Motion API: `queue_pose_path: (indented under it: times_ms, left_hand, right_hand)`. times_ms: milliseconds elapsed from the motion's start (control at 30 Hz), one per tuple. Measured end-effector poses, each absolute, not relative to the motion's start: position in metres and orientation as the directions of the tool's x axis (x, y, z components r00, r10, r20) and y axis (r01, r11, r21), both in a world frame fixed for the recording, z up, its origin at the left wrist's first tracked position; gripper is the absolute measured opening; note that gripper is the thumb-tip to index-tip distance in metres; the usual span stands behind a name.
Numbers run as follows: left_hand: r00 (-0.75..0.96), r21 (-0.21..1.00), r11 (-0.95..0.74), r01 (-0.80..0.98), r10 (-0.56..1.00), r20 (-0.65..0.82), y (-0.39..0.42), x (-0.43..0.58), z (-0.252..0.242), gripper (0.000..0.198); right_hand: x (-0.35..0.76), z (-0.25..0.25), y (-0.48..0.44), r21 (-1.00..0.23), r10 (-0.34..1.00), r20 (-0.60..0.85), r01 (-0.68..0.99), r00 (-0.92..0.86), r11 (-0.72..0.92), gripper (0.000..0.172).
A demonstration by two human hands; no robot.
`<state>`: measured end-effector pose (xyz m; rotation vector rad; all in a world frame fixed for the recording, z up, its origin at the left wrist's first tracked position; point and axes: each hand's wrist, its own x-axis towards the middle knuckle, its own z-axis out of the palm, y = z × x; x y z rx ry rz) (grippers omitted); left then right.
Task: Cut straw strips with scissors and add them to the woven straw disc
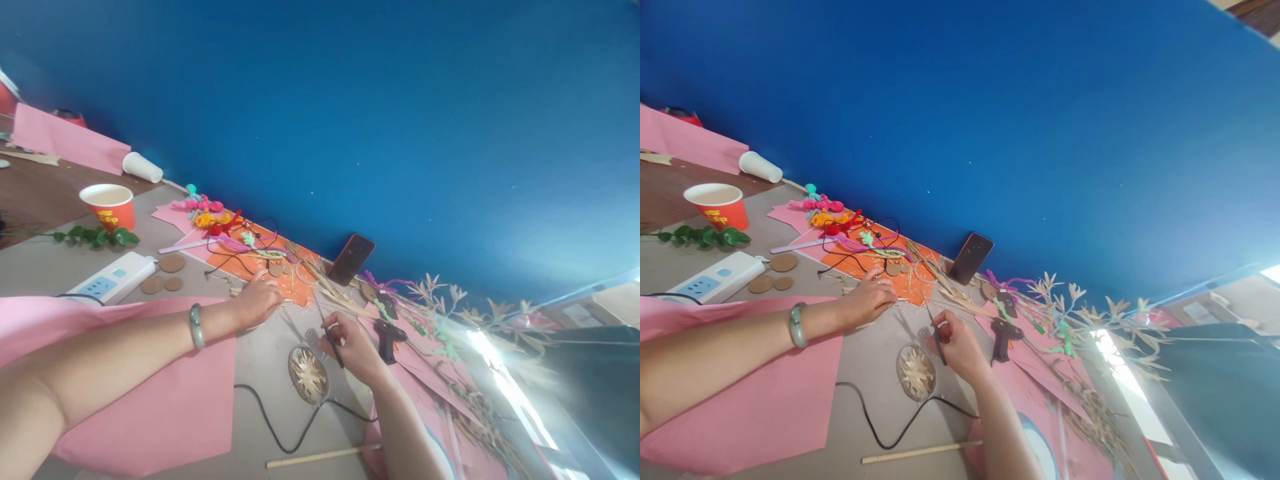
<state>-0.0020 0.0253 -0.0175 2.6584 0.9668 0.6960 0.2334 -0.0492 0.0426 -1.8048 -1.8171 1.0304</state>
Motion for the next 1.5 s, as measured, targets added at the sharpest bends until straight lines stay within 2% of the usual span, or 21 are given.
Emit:
queue_pose_path:
  times_ms: [267,400,600,700,800,933,1033,1167,1300,1500]
  left_hand:
    - [0.595,0.430,-0.705,0.564,0.708,0.381,0.026,-0.003,-0.018,0.014]
    - [0.562,0.411,-0.681,0.607,0.733,0.385,0.026,-0.003,-0.019,0.010]
    - [0.558,0.369,-0.670,0.644,0.741,0.373,0.027,-0.002,-0.022,0.020]
    - [0.546,0.378,-0.666,0.643,0.745,0.383,0.027,-0.001,-0.022,0.018]
    - [0.519,0.441,-0.641,0.628,0.767,0.377,0.025,0.000,-0.019,0.014]
    - [0.453,0.590,-0.549,0.592,0.832,0.320,0.022,0.003,-0.009,0.012]
    - [0.426,0.740,-0.414,0.530,0.885,0.190,0.020,0.005,0.001,0.011]
    - [0.476,0.917,-0.209,0.339,0.879,0.024,0.015,0.007,0.009,0.013]
    - [0.557,0.959,-0.146,0.244,0.831,-0.015,0.006,0.010,0.013,0.014]
    - [0.588,0.938,-0.251,0.240,0.806,0.065,-0.004,0.013,0.012,0.012]
  right_hand:
    - [0.232,0.043,-0.049,-0.728,0.977,-0.194,0.681,-0.092,-0.080,0.023]
    - [0.231,0.042,-0.050,-0.731,0.978,-0.182,0.679,-0.099,-0.068,0.022]
    - [0.229,0.043,-0.050,-0.712,0.981,-0.170,0.700,-0.095,-0.056,0.021]
    - [0.230,0.042,-0.049,-0.716,0.981,-0.174,0.695,-0.090,-0.063,0.021]
    - [0.230,0.041,-0.049,-0.730,0.980,-0.175,0.681,-0.098,-0.062,0.022]
    - [0.231,0.041,-0.049,-0.726,0.982,-0.169,0.684,-0.085,-0.066,0.022]
    - [0.230,0.042,-0.049,-0.735,0.988,-0.133,0.676,-0.080,-0.044,0.024]
    - [0.228,0.039,-0.049,-0.815,0.994,-0.085,0.578,-0.075,-0.026,0.031]
    - [0.224,0.032,-0.050,-0.905,0.998,-0.037,0.425,-0.047,-0.013,0.045]
    - [0.214,0.028,-0.053,-0.935,1.000,0.000,0.354,-0.022,0.008,0.048]
